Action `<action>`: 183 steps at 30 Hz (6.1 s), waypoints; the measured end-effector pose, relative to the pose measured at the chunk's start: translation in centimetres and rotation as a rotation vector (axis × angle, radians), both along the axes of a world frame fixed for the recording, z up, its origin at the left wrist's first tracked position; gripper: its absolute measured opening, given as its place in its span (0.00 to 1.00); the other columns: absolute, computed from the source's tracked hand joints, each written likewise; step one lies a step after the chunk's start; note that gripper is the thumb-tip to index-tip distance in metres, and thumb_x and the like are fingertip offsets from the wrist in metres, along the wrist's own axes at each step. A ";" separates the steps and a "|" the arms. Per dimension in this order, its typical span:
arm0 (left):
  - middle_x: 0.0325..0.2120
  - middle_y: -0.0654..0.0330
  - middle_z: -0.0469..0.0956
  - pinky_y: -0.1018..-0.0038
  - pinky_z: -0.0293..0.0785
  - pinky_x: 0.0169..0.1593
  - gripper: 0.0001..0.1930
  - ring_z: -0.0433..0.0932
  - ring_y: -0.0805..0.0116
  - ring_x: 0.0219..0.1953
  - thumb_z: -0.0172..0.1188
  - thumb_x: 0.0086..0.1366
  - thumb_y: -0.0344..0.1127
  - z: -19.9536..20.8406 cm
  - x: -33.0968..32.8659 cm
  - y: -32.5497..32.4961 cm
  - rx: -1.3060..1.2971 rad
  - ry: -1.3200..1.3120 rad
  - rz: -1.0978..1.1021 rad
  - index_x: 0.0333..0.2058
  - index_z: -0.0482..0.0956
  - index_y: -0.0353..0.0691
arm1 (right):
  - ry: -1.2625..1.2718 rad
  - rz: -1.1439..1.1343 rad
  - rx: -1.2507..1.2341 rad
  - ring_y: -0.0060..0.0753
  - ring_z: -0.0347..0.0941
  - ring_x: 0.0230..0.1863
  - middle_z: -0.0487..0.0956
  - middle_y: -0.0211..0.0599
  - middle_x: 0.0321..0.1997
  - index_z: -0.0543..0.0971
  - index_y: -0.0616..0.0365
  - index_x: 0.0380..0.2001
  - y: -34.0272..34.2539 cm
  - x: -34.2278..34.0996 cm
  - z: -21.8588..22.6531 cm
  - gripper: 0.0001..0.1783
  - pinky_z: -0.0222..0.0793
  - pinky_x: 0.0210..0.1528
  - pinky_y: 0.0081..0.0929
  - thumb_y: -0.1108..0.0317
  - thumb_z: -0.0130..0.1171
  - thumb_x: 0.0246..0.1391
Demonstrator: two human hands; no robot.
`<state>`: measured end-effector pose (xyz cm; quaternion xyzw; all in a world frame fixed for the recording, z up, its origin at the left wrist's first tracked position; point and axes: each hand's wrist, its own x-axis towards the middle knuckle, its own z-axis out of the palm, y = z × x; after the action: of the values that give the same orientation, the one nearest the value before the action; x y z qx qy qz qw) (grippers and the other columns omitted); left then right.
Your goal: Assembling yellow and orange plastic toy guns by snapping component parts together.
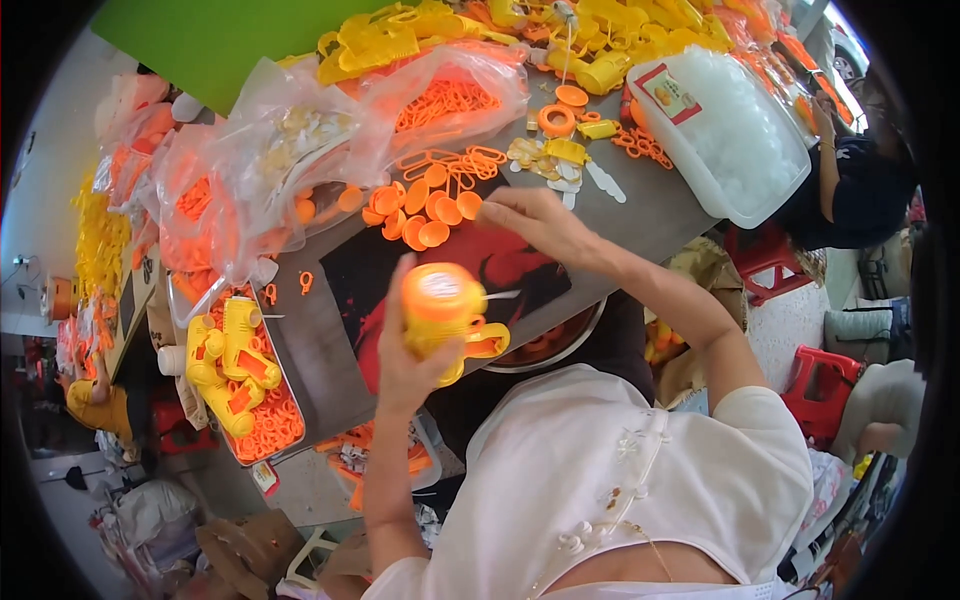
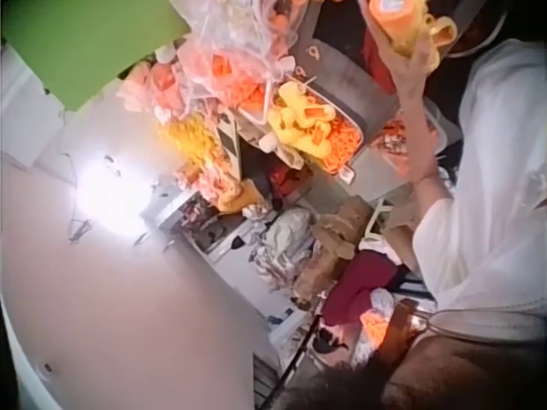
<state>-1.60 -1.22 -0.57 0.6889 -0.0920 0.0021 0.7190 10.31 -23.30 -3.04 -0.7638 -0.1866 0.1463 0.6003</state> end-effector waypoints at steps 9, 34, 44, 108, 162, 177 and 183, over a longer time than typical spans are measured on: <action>0.47 0.54 0.72 0.59 0.76 0.46 0.32 0.76 0.60 0.42 0.50 0.66 0.57 -5.0 -4.7 3.1 -0.998 0.135 0.079 0.61 0.61 0.43 | -0.753 -0.119 -0.209 0.54 0.69 0.53 0.74 0.49 0.48 0.73 0.60 0.45 8.0 6.3 -7.8 0.25 0.65 0.56 0.45 0.60 0.65 0.45; 0.38 0.55 0.71 0.58 0.64 0.56 0.38 0.73 0.62 0.38 0.52 0.60 0.61 -4.7 -4.2 0.0 -1.003 0.299 0.130 0.63 0.58 0.45 | -0.795 -0.586 -1.127 0.40 0.68 0.51 0.74 0.38 0.46 0.82 0.54 0.38 -9.4 20.3 -2.3 0.13 0.62 0.48 0.36 0.71 0.59 0.46; 0.39 0.56 0.73 0.58 0.67 0.52 0.34 0.72 0.60 0.41 0.55 0.60 0.61 -5.0 -4.2 0.2 -0.942 0.328 0.197 0.59 0.64 0.47 | -0.716 -0.597 -1.436 0.34 0.71 0.50 0.76 0.36 0.45 0.80 0.52 0.44 -8.4 23.6 -4.5 0.18 0.61 0.48 0.38 0.66 0.62 0.47; 0.42 0.57 0.76 0.73 0.73 0.50 0.34 0.77 0.69 0.44 0.71 0.51 0.25 -2.4 1.0 -2.3 0.336 -0.116 0.285 0.55 0.63 0.36 | -0.844 -0.509 -0.865 0.53 0.75 0.42 0.81 0.45 0.39 0.77 0.54 0.44 -13.2 16.5 -5.5 0.16 0.72 0.45 0.43 0.68 0.60 0.49; 0.37 0.51 0.75 0.61 0.78 0.35 0.31 0.79 0.50 0.35 0.71 0.45 0.38 -4.5 2.4 -5.6 0.643 -0.517 -0.067 0.50 0.71 0.42 | -0.567 0.392 -0.077 0.52 0.69 0.37 0.71 0.46 0.31 0.68 0.64 0.32 0.5 -2.9 1.5 0.13 0.66 0.42 0.40 0.64 0.43 0.60; 0.42 0.51 0.78 0.70 0.78 0.45 0.37 0.81 0.58 0.40 0.76 0.44 0.31 -4.3 -0.2 -3.8 0.532 -0.509 0.085 0.53 0.65 0.38 | 0.061 0.044 -0.057 0.43 0.76 0.35 0.78 0.44 0.31 0.76 0.63 0.34 2.4 0.2 0.0 0.16 0.72 0.38 0.31 0.58 0.57 0.57; 0.47 0.56 0.68 0.71 0.72 0.52 0.38 0.73 0.65 0.47 0.73 0.48 0.31 -4.1 -4.1 0.6 0.275 -0.277 0.463 0.56 0.61 0.39 | -0.719 -0.132 -0.531 0.39 0.74 0.29 0.78 0.42 0.33 0.73 0.61 0.46 3.0 1.9 -7.4 0.17 0.71 0.35 0.29 0.68 0.61 0.53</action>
<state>-5.65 -0.62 -4.66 0.7757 -0.0291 0.2471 0.5799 12.20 -20.26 -10.48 -0.9039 -0.2902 -0.1243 0.2887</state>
